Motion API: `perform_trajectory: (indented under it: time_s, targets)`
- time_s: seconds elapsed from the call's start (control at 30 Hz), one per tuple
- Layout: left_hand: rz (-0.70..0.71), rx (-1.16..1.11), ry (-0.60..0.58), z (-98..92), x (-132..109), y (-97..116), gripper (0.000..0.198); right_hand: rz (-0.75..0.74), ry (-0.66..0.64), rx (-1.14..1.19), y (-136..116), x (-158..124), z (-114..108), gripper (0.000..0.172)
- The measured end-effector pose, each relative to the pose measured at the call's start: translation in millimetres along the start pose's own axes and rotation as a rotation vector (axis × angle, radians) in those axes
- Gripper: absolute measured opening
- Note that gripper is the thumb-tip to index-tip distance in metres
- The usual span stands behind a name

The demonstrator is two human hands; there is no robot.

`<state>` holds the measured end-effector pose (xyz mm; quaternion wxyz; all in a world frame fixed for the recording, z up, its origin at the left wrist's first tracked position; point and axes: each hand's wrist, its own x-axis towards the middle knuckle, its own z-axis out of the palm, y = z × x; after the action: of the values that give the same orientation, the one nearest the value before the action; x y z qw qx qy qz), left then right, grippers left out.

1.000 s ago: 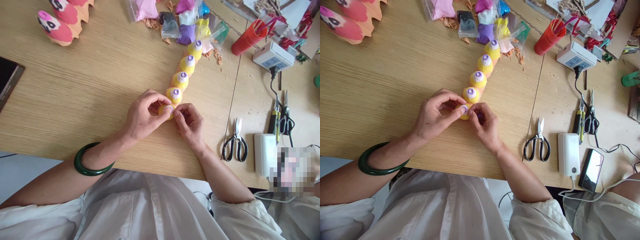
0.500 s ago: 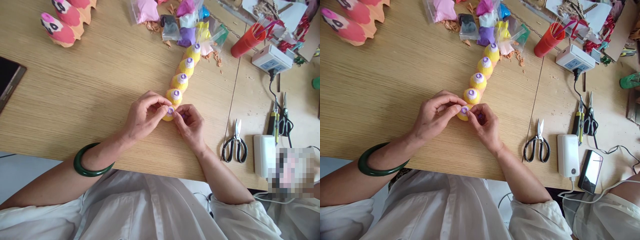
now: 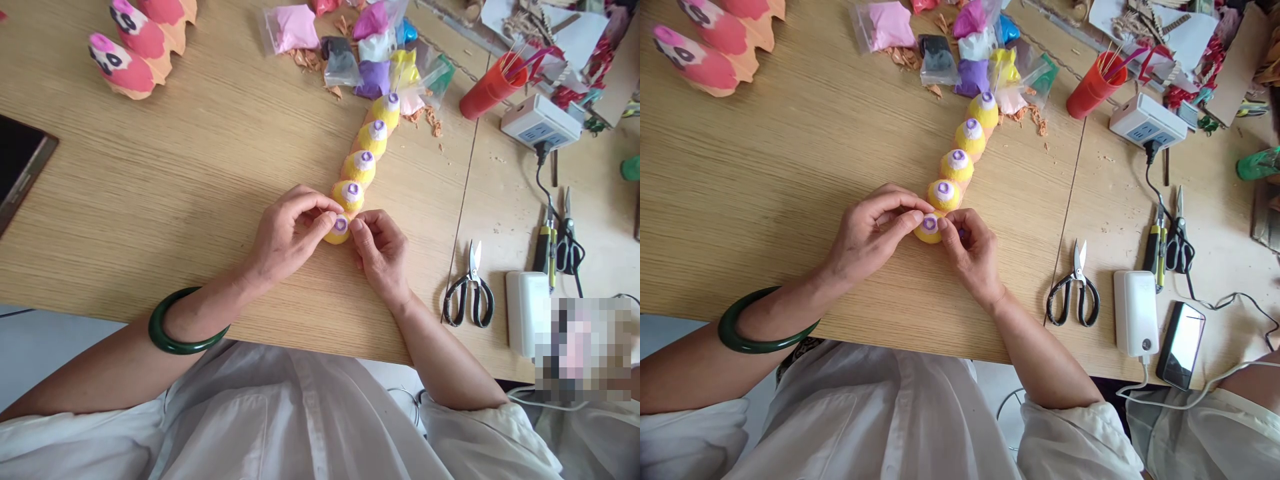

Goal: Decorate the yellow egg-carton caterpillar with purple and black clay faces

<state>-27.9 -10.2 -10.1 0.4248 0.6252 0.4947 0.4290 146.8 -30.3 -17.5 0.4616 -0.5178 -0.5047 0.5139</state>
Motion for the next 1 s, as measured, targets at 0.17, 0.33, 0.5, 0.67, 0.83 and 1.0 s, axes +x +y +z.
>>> perform_trajectory:
  time_s: [0.17,0.33,0.5,0.67,0.83,1.0]
  targets:
    - [-0.006,0.017,-0.021,-1.2,0,-2,0.018,-0.012,-0.004,0.010,5,0,-1,0.042]
    - [-0.005,0.020,-0.021,-1.7,1,-4,0.020,-0.009,-0.004,0.028,6,0,-2,0.042]
    - [-0.014,-0.019,-0.013,-1.0,1,-3,0.022,0.008,0.006,0.107,8,1,-3,0.039]
    - [-0.001,-0.021,0.014,2.4,1,-3,0.019,-0.020,-0.006,0.129,10,2,-2,0.036]
    - [-0.001,-0.041,0.045,-1.3,2,-5,0.022,-0.028,0.036,0.186,12,4,-4,0.028]
    - [-0.088,-0.130,0.133,-11.8,6,-8,0.027,-0.061,0.148,0.282,15,13,-13,0.014]
